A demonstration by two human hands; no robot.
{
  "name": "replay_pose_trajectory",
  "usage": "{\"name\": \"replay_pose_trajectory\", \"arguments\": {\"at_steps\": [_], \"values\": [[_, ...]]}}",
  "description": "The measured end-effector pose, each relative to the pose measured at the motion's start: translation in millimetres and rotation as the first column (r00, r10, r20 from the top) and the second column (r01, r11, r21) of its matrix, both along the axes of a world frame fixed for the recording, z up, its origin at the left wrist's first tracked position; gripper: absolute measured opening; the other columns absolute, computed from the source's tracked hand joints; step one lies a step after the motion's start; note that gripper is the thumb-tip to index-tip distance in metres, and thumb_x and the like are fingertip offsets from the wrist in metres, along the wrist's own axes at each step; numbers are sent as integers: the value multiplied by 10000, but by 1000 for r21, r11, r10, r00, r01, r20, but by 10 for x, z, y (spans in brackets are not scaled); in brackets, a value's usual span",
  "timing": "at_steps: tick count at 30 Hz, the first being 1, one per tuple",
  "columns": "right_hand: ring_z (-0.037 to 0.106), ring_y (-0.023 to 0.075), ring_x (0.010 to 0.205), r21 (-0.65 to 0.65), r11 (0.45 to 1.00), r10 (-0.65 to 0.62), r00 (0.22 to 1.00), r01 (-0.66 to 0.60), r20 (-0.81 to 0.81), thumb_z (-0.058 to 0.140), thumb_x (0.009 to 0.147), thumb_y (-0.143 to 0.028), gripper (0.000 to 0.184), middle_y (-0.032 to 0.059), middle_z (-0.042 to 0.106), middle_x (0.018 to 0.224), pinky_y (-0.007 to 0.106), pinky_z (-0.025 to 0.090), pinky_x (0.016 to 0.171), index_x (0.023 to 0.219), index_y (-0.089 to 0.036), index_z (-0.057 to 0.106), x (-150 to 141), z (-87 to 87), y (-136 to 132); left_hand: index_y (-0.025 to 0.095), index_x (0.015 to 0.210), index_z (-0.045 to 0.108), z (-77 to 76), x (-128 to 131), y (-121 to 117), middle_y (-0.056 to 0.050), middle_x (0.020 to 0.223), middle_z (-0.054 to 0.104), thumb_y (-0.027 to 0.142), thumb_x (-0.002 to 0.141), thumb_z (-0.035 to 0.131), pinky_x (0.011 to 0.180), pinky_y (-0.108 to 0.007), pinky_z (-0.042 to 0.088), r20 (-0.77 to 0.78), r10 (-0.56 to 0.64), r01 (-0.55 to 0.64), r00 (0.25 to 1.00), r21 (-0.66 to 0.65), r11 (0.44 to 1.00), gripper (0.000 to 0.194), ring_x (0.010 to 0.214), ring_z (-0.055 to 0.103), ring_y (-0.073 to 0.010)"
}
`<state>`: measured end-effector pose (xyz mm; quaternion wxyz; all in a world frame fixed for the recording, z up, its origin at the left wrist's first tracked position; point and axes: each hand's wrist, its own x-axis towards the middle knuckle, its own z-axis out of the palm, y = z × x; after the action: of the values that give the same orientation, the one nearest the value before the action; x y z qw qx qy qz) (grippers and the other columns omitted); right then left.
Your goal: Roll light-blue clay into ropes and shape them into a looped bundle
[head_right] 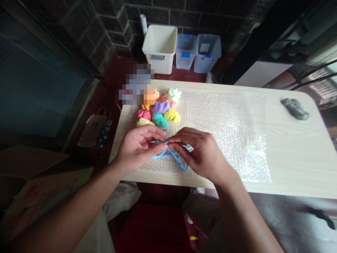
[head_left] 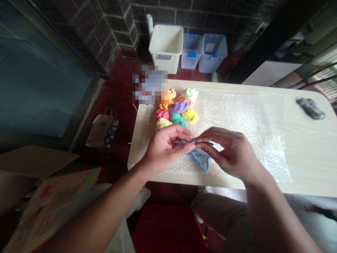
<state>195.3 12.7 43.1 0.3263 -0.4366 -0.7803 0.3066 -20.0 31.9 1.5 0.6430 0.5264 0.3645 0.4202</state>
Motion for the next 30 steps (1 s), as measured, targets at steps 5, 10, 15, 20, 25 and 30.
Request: {"name": "replay_pose_trajectory", "arguments": {"at_steps": [5,10,15,20,25,30], "values": [[752,184,878,-95,995,-22,998,16,-63,743,976,-216,195,50,800,1016,309,596,787,1159,-249,803,-14,-26,-32,151,973,754,-14,17,26,-63,952,789,226,795,879,782,-226,594,30,28,-28,999,-26,999,230,873,748,-151],[770,197,880,-106,993,-68,994,59,-81,754,972,-248,140,48,820,1008,326,609,826,1103,-241,802,-31,-81,-47,154,985,760,0,9,38,-57,918,786,236,787,879,735,-226,591,79,11,-1,997,-129,992,245,824,738,-144],[776,224,863,-120,991,-67,994,57,-84,769,964,-287,134,67,829,999,343,612,778,1082,-234,806,-39,-80,-45,153,957,737,20,-8,31,-60,941,775,215,757,885,764,-240,599,86,26,-16,996,-113,994,257,840,734,-151],[771,222,855,-147,986,-99,987,80,-128,747,980,-294,114,58,826,971,349,610,772,1058,-237,808,-32,-85,-61,156,989,736,56,-5,41,-65,976,767,214,768,874,795,-243,601,118,-5,18,993,-102,995,267,893,729,-157],[758,203,834,-129,988,-100,986,83,-130,763,963,-249,92,45,817,947,335,589,759,1037,-236,815,-25,-77,-64,161,903,748,44,19,57,-24,879,761,157,697,924,716,-205,562,156,-41,57,987,-102,993,271,788,698,-117],[755,205,848,-148,988,-67,982,41,-176,756,961,-217,100,59,813,961,335,581,761,1038,-227,818,-15,-77,-59,167,837,769,26,13,40,2,745,728,173,714,927,607,-204,497,87,-61,64,994,-42,997,200,655,623,-98]]}}
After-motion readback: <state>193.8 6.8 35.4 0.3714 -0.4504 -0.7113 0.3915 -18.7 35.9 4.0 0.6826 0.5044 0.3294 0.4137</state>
